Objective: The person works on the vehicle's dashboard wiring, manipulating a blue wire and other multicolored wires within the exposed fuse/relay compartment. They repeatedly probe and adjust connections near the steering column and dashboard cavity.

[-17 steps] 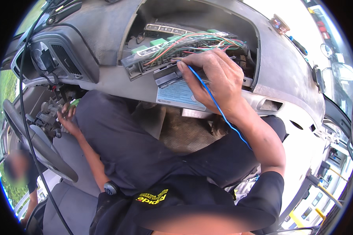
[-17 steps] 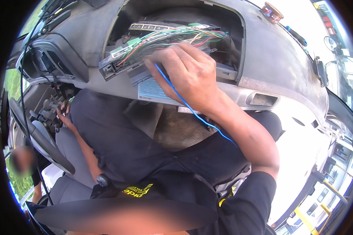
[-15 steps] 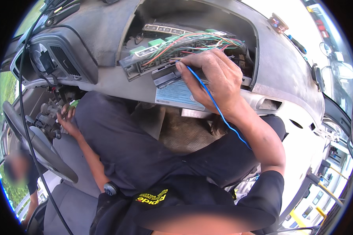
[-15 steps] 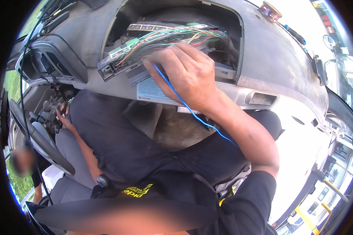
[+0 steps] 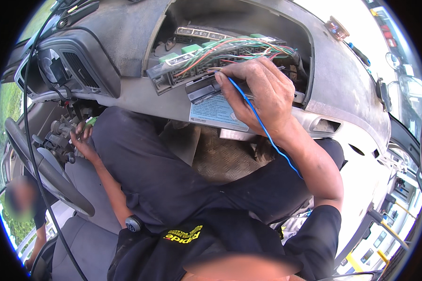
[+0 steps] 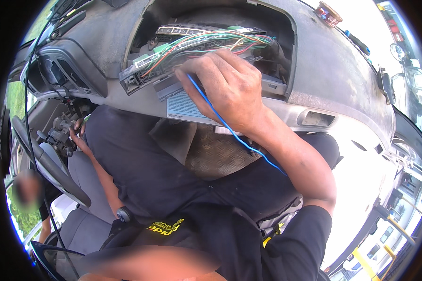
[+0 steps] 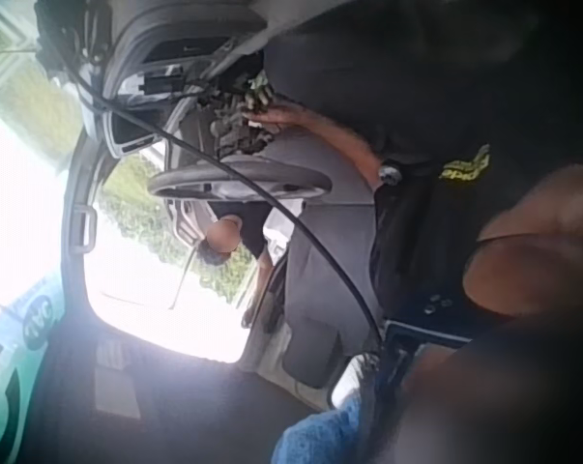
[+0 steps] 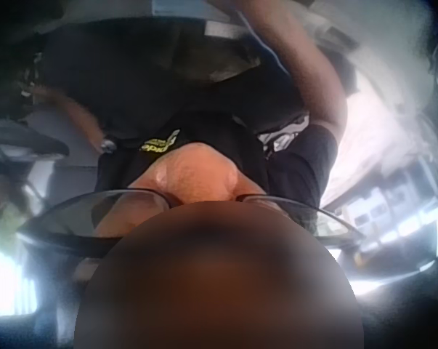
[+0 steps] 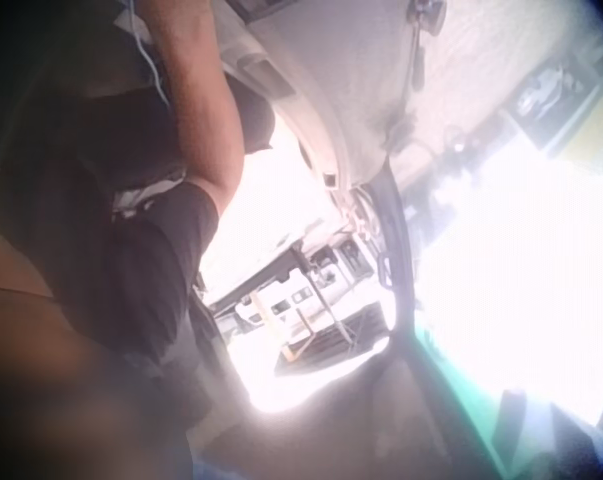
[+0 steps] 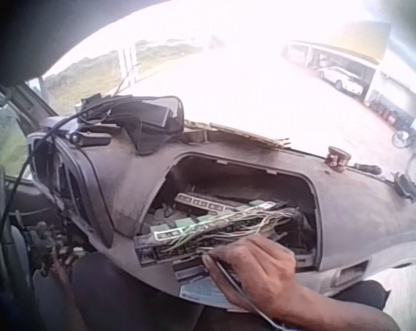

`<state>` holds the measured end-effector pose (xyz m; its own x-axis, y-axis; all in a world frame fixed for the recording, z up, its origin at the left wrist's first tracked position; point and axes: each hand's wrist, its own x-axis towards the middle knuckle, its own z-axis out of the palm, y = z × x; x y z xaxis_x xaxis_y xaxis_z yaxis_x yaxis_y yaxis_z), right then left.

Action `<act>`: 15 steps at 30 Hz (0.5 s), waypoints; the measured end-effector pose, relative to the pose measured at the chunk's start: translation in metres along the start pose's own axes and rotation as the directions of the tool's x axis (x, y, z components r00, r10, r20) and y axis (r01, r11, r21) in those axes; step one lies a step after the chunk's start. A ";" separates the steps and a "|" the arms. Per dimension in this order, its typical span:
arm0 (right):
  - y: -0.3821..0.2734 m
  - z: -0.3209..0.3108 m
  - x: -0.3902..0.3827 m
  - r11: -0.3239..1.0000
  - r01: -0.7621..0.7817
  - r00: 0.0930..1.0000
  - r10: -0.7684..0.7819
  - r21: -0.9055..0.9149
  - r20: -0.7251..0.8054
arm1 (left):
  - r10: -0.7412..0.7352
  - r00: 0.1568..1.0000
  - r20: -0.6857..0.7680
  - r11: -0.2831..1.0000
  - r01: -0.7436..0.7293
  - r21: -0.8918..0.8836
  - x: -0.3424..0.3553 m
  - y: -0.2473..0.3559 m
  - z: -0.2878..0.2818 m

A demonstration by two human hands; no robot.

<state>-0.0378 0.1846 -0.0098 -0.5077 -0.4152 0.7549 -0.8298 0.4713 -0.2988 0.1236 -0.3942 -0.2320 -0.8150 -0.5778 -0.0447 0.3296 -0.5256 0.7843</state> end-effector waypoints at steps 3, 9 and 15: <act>0.007 0.007 0.001 0.998 0.056 0.995 -0.057 -0.014 -0.082 | -0.021 0.998 0.060 1.000 0.022 -0.017 -0.001 0.005 -0.001; 0.001 -0.002 0.000 1.000 0.000 1.000 0.000 -0.003 0.011 | -0.025 1.000 0.013 0.999 0.026 -0.035 -0.007 0.001 0.011; -0.001 0.001 0.001 1.000 0.001 1.000 -0.001 -0.001 0.019 | -0.001 0.996 0.086 0.999 0.005 -0.043 -0.001 -0.002 -0.001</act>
<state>-0.0374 0.1833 -0.0092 -0.5115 -0.4299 0.7440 -0.8299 0.4717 -0.2980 0.1243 -0.3936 -0.2339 -0.8533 -0.5214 0.0074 0.3455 -0.5546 0.7570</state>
